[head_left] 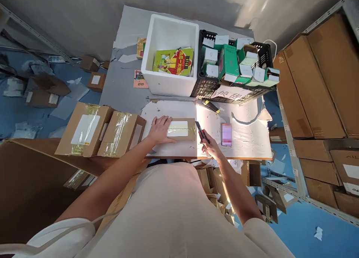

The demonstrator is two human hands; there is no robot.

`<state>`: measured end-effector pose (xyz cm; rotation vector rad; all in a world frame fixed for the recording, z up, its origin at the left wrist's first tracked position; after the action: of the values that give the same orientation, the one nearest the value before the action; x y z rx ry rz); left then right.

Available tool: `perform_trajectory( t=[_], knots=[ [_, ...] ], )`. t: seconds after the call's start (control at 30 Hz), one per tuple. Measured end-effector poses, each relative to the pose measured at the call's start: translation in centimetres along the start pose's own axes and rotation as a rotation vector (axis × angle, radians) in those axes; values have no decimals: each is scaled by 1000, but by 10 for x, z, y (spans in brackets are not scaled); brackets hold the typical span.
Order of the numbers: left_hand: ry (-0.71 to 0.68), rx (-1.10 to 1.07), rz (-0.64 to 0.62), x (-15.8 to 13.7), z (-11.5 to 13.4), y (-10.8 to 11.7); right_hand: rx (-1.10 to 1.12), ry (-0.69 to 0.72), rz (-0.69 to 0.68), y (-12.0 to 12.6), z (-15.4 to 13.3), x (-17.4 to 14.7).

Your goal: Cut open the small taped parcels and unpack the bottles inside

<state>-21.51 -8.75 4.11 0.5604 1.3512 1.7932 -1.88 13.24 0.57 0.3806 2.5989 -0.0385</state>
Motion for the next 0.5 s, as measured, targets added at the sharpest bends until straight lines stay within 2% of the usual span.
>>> perform_trajectory(
  t=[0.3,0.43,0.5],
  knots=[
    [-8,-19,46,-1,-2,-2,52,-14,-98,9,7,10],
    [4,-57,47,-1,-3,-3,6,27,-117,14,-4,14],
    [39,-66,46,1,-3,-2,-53,1,-149,17,-11,14]
  ],
)
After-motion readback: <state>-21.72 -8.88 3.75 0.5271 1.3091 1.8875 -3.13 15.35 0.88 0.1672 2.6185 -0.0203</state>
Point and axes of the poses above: each hand's wrist, its own x-axis towards the middle knuckle, its own y-axis out of the back of the hand, z = x × y, the point moved 3 cm from there along x, towards the middle knuckle, and after that the axes turned 2 degrees about -x, right-handed, at the moved point
